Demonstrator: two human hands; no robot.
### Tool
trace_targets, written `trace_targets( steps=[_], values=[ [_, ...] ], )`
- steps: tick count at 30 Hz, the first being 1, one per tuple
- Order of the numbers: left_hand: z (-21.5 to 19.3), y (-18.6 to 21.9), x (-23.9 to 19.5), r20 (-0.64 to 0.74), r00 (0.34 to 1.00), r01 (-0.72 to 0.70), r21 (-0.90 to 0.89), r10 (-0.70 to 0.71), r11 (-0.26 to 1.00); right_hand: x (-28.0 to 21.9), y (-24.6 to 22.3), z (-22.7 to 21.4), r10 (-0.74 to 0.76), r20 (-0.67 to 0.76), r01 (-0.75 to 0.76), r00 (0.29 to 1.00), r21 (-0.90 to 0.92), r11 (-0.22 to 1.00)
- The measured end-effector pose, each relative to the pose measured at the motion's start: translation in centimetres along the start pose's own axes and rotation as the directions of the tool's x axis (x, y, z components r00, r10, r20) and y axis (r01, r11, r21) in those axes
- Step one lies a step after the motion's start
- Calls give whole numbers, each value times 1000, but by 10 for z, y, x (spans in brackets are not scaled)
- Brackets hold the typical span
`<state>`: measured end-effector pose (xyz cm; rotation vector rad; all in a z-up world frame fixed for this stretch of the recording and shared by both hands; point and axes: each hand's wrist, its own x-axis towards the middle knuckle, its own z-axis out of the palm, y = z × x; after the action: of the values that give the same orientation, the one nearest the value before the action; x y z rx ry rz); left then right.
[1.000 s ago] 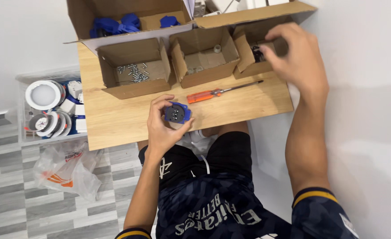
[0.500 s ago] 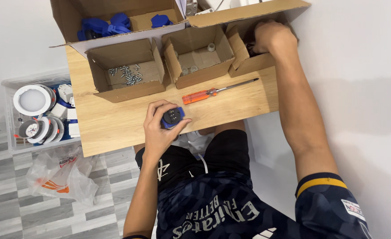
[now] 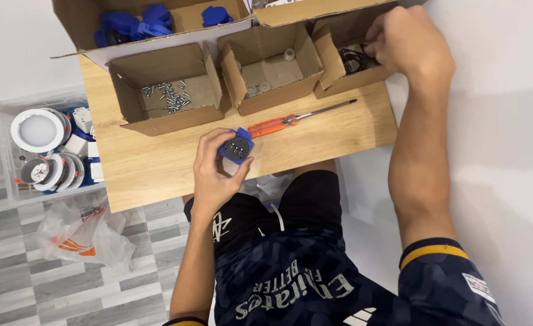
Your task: The person assembles a blue electrical socket by screwing it to a wooden board, then attaches a black component and a white plastic piece. They use an orange screwdriver to tighten screws on the components.
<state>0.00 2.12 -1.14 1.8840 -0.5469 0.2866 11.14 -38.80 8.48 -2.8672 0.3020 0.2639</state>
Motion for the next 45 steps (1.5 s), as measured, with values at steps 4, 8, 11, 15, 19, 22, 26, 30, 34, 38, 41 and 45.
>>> trace_targets(
  steps=[4, 8, 11, 15, 19, 22, 26, 30, 34, 38, 41, 45],
  values=[
    [-1, 0, 0, 21, 1000, 5, -1, -5, 1000, -29, 9, 6, -412, -285, 408, 866, -74, 910],
    [1, -1, -7, 12, 1000, 4, 26, -5, 1000, -71, -9, 6, -402, -456, 517, 794, 158, 841],
    [4, 5, -11, 19, 1000, 16, 69, -17, 997, -94, -16, 8, -362, -537, 535, 762, 207, 819],
    [13, 8, -22, -51, 999, 20, 276, -6, 961, -116, -24, 19, -256, -630, 557, 733, 341, 757],
    [21, 9, -30, -113, 994, 46, 431, 3, 901, -130, -34, 40, -216, -649, 591, 729, 438, 678],
    [24, 15, -29, -176, 984, 37, 325, 21, 945, -125, -41, 79, -210, -716, 691, 665, 485, 536],
    [29, 15, -28, -200, 979, 51, 389, 30, 920, -142, -78, 132, -145, -686, 668, 713, 602, 438],
    [27, 19, -27, -172, 985, 45, 390, 25, 920, -158, -102, 157, -184, -685, 701, 705, 634, 326],
    [19, 8, -38, -197, 980, 20, 244, 29, 969, -169, -111, 171, -192, -737, 752, 648, 578, 316],
    [6, 33, -47, -185, 981, -26, 162, 56, 986, -182, -114, 166, -244, -762, 779, 600, 488, 394],
    [3, 47, -38, -196, 964, -173, 59, 181, 983, -184, -120, 166, -295, -789, 826, 539, 428, 365],
    [4, 45, -36, -206, 946, -257, -4, 250, 966, -187, -124, 173, -306, -799, 848, 517, 428, 314]
  ],
)
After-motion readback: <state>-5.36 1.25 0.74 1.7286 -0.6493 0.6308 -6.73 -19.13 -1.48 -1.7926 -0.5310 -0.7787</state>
